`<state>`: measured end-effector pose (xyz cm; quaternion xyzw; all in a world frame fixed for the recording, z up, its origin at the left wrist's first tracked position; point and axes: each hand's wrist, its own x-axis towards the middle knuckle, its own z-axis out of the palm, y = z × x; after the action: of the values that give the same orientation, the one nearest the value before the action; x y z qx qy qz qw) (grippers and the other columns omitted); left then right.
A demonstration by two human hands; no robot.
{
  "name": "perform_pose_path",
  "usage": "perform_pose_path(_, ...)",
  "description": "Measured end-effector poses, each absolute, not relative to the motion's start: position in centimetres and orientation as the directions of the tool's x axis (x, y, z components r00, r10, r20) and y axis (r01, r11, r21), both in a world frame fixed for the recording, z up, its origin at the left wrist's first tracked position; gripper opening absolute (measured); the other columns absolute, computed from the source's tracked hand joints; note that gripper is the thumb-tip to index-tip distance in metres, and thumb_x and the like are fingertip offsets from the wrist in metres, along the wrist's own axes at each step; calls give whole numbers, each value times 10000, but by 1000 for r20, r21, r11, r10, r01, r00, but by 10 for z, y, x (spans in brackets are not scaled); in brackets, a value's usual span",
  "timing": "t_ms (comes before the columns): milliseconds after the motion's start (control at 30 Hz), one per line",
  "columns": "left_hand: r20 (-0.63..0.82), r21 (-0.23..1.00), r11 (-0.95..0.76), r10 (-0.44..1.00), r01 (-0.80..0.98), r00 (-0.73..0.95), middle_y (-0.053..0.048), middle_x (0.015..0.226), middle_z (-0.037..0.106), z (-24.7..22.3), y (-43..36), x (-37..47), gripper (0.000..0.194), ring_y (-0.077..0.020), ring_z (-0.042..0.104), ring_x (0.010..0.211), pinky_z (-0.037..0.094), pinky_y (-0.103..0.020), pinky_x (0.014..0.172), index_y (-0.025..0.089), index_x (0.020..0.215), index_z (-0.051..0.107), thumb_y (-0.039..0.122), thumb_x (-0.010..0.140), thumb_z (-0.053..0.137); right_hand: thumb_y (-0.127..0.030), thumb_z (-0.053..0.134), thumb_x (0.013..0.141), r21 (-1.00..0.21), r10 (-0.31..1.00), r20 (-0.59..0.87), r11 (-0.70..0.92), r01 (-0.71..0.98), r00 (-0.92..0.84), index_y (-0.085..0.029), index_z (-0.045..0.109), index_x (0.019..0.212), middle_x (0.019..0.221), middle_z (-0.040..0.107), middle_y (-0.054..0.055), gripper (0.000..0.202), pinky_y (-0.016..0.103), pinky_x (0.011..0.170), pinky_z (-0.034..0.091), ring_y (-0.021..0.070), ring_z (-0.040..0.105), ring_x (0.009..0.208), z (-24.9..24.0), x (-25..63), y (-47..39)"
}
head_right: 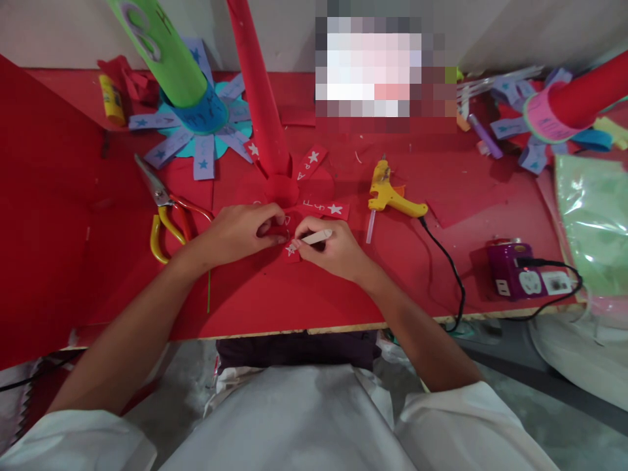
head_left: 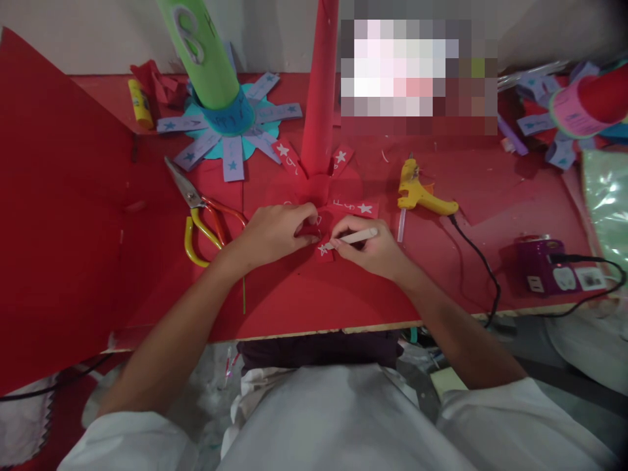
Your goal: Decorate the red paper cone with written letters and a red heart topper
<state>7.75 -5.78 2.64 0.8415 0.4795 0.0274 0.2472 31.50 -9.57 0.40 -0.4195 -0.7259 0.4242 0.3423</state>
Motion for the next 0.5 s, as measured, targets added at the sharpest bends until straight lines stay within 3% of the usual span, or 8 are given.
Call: perform_pose_path(500,-211,431,-407,822,805,528,-19,982,768,29,-59,78,264,-222,678,866,299,-322,652,247,1163,675,433,978,699,-276,692,927,-911,901,123,269,313,-417,-208,691,832,702,697,-18,117,256,573,383,113,549,611,4,315,-97)
